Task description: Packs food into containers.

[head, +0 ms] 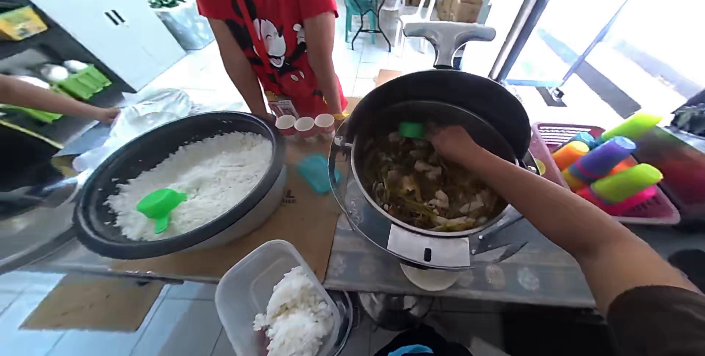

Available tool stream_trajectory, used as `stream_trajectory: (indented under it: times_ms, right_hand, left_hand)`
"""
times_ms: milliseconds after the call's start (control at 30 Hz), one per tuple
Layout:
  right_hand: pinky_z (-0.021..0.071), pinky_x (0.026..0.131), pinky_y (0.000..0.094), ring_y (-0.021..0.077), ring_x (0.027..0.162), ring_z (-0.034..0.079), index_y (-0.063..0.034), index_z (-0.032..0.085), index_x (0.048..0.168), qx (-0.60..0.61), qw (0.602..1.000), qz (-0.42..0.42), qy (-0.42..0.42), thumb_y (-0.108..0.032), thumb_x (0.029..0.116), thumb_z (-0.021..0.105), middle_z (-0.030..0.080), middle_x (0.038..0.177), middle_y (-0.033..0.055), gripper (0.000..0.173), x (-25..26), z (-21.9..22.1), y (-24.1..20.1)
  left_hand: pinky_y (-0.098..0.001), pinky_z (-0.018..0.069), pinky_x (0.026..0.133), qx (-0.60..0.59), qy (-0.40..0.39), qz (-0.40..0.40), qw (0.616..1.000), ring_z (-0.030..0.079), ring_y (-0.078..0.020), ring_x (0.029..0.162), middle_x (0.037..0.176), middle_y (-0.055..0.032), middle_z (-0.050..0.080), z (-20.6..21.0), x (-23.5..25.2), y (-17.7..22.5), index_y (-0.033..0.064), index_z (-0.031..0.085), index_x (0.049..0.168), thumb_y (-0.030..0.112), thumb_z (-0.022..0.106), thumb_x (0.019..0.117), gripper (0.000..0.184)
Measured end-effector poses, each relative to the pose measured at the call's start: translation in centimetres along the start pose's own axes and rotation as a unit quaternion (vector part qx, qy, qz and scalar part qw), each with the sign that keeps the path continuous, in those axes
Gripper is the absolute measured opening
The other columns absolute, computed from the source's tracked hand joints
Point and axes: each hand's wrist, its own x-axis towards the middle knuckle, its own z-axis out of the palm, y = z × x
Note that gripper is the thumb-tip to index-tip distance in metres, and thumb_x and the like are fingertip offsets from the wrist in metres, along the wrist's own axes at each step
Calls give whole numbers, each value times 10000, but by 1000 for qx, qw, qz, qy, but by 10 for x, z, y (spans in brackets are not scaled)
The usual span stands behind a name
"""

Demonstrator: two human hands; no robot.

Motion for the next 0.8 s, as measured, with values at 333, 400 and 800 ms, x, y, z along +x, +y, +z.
stream_trajectory:
  times_ms: [333, 400, 800]
  right_hand:
    - [498, 887, 711, 497, 1077, 668, -85, 673, 1319, 36, 994, 77, -65, 10, 984, 571, 701, 1196, 242, 363, -93, -25, 63]
    - [496, 878, 719, 502, 1052, 676, -104, 679, 1324, 68, 993, 89, -25, -48, 1015, 561, 717, 1128, 255, 336, -91, -24, 73]
    - [451, 1050, 631, 434, 1231, 615, -79, 660, 1360, 151, 982, 51, -97, -127, 1063, 520, 668, 1286, 238, 332, -23, 3, 47]
  left_hand:
    - [-454, 621, 811, 11, 2, -13, 1000, 703, -176, 1099, 1181, 5, 730, 14, 15, -4, 239, 668, 1237, 518, 794, 770, 559]
    - [-442, 627, 790, 14, 11, -10, 1000, 715, -166, 1068, 1147, 9, 740, 23, 16, -3, 230, 668, 1206, 512, 806, 745, 557]
    - [-428, 622, 805, 31, 20, 4, 999, 705, -150, 1074, 1160, 35, 735, 14, 7, -4, 275, 663, 1243, 589, 802, 757, 595]
